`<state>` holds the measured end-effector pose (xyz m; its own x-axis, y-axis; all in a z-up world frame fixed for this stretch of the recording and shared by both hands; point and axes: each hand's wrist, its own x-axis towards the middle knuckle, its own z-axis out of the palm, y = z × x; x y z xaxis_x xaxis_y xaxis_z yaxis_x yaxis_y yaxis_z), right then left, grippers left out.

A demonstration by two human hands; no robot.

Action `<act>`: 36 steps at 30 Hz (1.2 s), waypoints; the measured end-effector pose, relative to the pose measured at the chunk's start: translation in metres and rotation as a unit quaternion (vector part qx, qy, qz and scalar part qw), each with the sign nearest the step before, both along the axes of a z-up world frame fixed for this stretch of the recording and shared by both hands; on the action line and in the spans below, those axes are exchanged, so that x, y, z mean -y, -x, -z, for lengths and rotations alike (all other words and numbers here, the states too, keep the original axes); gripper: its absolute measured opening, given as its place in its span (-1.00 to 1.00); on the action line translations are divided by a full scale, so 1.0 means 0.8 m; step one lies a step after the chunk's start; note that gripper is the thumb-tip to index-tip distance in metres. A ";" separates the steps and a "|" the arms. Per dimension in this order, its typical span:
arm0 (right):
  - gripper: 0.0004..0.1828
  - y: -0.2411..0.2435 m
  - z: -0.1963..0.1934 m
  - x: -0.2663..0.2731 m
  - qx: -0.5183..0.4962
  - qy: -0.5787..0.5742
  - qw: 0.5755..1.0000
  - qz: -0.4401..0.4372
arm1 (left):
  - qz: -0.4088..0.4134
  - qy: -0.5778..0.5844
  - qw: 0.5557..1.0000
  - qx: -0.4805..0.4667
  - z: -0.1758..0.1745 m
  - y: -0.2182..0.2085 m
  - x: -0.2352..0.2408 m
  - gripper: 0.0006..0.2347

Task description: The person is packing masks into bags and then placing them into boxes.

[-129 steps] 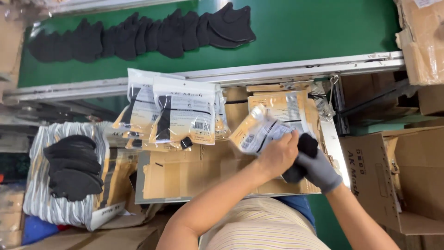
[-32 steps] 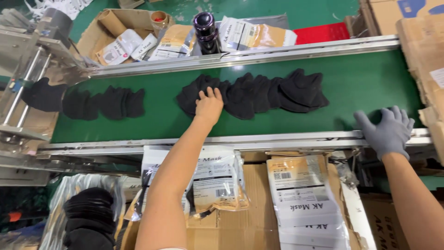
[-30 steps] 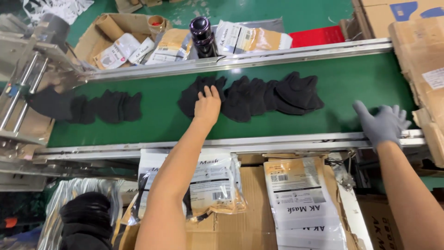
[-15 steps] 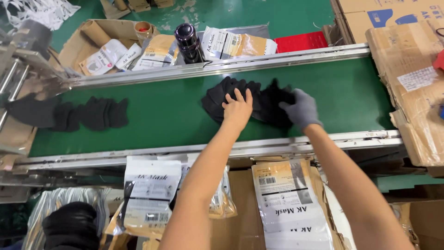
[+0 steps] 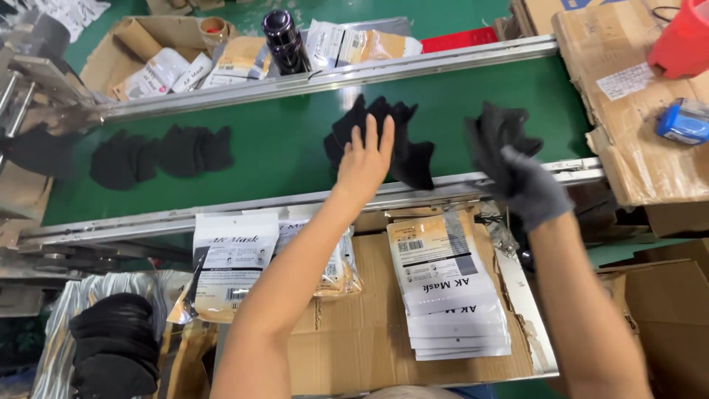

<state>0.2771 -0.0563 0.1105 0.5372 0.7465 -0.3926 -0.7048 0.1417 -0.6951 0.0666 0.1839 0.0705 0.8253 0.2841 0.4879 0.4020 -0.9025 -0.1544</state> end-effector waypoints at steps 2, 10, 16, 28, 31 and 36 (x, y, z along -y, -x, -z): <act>-0.48 0.045 -0.005 0.002 -0.019 -0.035 0.994 -0.106 | 0.040 0.023 0.999 0.006 0.012 -0.003 0.022 -0.37; -0.51 0.067 0.036 0.025 0.086 0.020 0.994 -0.064 | 0.107 0.100 0.989 0.006 0.016 0.021 0.057 -0.35; -0.24 0.092 -0.031 0.058 0.493 0.350 0.792 -0.091 | 0.075 0.184 0.980 0.008 -0.056 0.052 0.134 -0.25; -0.29 0.167 0.058 0.114 0.619 0.143 0.771 -0.055 | 0.054 0.610 0.784 0.098 -0.053 0.103 0.201 0.00; -0.21 0.136 0.073 0.119 0.632 0.141 0.752 -0.121 | 0.096 0.462 0.882 0.011 -0.014 0.097 0.176 0.29; 0.28 0.142 0.099 0.097 0.604 0.026 0.773 -0.191 | 0.119 0.399 0.895 -0.158 0.061 0.074 0.177 0.34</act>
<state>0.1638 -0.1342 0.0316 0.2787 0.9417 0.1884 0.4806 0.0331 -0.8763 0.0077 0.0422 0.0215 0.9699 0.2359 -0.0599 0.2332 -0.8304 0.5061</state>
